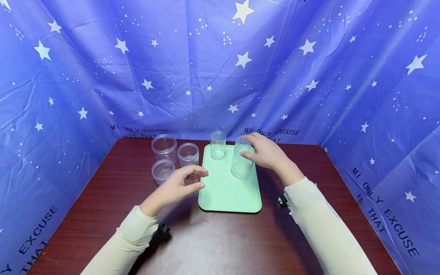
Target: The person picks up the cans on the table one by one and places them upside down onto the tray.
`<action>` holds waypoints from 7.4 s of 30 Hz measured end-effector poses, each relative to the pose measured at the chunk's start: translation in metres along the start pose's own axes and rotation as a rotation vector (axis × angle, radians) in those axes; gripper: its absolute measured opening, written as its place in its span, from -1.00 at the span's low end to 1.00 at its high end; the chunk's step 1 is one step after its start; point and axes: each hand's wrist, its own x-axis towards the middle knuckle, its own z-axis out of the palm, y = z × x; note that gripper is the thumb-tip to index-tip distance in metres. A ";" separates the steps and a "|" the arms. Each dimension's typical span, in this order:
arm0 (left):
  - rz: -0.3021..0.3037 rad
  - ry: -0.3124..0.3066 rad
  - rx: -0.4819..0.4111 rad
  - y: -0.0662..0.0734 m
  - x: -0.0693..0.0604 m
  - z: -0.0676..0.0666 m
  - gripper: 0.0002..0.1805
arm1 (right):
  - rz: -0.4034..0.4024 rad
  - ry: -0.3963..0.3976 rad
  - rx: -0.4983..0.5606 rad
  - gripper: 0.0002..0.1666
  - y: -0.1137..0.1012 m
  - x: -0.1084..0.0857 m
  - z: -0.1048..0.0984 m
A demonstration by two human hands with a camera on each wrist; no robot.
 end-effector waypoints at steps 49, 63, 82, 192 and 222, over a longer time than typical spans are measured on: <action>0.026 -0.011 0.060 0.006 0.001 0.004 -0.63 | -0.169 0.388 0.181 -0.38 -0.022 -0.080 0.030; 0.051 0.004 0.075 0.006 0.000 0.002 -0.63 | -0.170 0.370 0.169 -0.36 -0.025 -0.084 0.031; -0.028 0.076 0.098 0.000 -0.008 -0.011 -0.63 | -0.165 0.370 0.169 -0.38 -0.026 -0.086 0.034; -0.569 0.141 0.669 -0.058 -0.014 -0.073 0.01 | -0.148 0.360 0.173 -0.59 -0.018 -0.088 0.030; -0.503 0.186 0.576 -0.044 -0.030 -0.070 -0.05 | -0.140 0.350 0.166 -0.67 -0.018 -0.090 0.027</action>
